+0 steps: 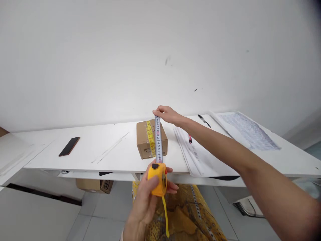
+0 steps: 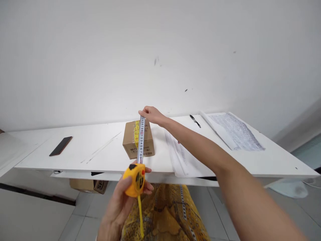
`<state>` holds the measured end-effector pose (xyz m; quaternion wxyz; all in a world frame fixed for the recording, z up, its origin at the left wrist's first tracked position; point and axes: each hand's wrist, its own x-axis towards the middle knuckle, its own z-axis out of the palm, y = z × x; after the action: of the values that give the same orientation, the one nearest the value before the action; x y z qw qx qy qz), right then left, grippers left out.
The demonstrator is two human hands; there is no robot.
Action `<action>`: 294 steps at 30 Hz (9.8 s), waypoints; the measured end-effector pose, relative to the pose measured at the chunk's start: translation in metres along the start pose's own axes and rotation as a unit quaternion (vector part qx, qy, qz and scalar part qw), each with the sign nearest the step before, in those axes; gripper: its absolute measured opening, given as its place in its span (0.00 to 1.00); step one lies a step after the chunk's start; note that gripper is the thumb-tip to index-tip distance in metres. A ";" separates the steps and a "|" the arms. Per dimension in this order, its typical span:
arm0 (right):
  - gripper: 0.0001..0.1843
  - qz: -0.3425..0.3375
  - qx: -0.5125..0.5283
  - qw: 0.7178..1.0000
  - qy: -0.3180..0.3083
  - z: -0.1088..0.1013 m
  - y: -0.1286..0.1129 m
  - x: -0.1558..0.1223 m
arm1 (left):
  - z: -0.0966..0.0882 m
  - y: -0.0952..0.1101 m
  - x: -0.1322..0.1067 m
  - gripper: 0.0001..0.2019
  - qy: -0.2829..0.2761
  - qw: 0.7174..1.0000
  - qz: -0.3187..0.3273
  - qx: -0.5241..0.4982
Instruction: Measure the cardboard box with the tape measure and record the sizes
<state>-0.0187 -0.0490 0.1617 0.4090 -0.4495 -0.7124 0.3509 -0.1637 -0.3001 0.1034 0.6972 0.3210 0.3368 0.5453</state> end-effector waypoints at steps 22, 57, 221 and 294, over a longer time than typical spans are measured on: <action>0.19 -0.006 0.121 0.990 -0.073 0.057 0.063 0.044 | 0.031 -0.014 0.006 0.24 0.130 0.985 -0.031 -0.109; 0.15 -0.059 0.018 0.998 0.001 0.041 0.052 0.046 | -0.003 0.026 0.062 0.20 0.054 0.997 0.034 -0.050; 0.25 -0.258 -0.155 0.945 0.130 0.032 0.065 0.043 | -0.074 -0.030 0.156 0.27 -0.044 0.991 0.098 0.085; 0.14 0.155 -0.118 0.979 0.053 -0.087 0.190 -0.045 | -0.046 -0.019 0.153 0.29 -0.106 0.584 0.226 0.772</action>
<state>0.1380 -0.0131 0.0214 0.3307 -0.6175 -0.6477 0.2997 -0.1636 -0.1513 0.0437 0.0721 0.8597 0.4717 0.1822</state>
